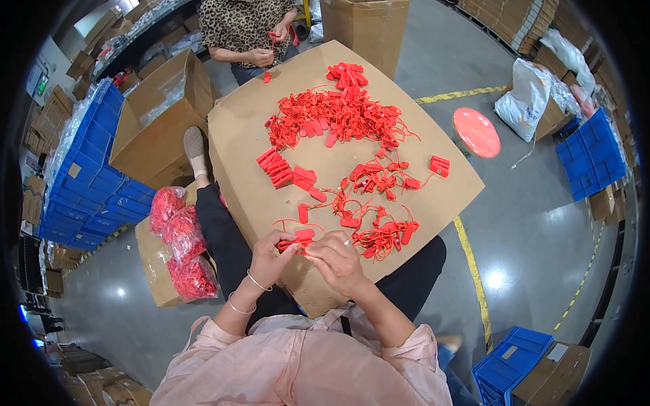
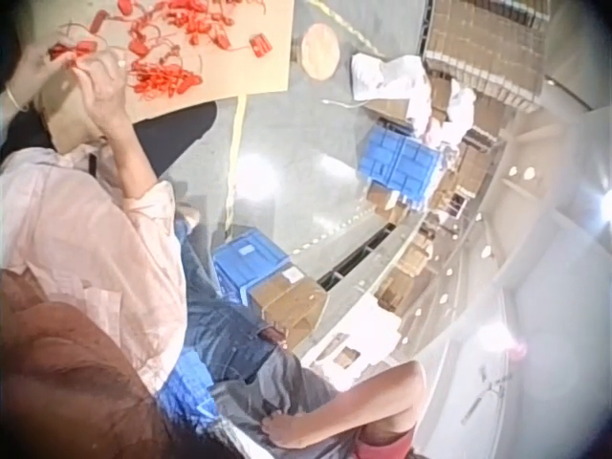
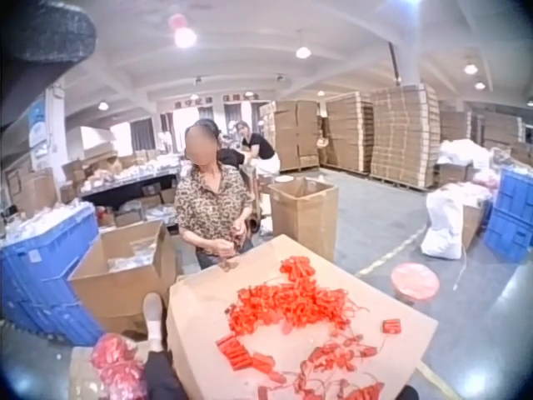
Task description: Tying red plastic tags with strings at a workspace in a warehouse.
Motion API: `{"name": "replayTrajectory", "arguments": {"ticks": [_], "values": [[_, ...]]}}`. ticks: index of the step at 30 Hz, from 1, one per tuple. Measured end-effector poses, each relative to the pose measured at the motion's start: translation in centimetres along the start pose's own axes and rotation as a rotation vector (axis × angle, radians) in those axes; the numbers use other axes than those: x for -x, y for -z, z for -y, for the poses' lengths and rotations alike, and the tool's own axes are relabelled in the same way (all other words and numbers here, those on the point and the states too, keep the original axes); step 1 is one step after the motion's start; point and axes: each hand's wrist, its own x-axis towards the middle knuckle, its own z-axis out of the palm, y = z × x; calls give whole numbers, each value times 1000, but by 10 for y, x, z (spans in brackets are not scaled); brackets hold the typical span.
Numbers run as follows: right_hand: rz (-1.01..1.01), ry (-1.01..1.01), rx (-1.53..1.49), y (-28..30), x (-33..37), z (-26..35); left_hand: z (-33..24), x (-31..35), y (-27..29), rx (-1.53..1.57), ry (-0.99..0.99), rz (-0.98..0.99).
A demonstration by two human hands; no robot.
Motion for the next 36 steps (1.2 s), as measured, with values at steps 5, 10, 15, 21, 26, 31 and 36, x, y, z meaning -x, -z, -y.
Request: {"name": "replayTrajectory", "arguments": {"ticks": [5, 10, 15, 21, 26, 31, 36], "values": [[40, 24, 27, -1, 1, -3, -9, 0, 4, 122, 80, 147], [97, -3, -8, 3, -3, -11, -4, -4, 12, 89, -56, 228], [118, -654, -853, -3, 17, -37, -8, -6, 14, 170, -199, 353], [109, -1025, -947, -19, 55, -45, 21, 5, -3, 170, 126, 478], [296, -1084, -968, 3, 55, -38, 21, -2, -10, 285, 276, 555], [363, -1351, -1206, 29, 49, -32, 29, -5, 0, 545, 242, 497], [137, -1176, -999, 61, -112, -70, 56, 15, 12, 455, 371, 331]]}}
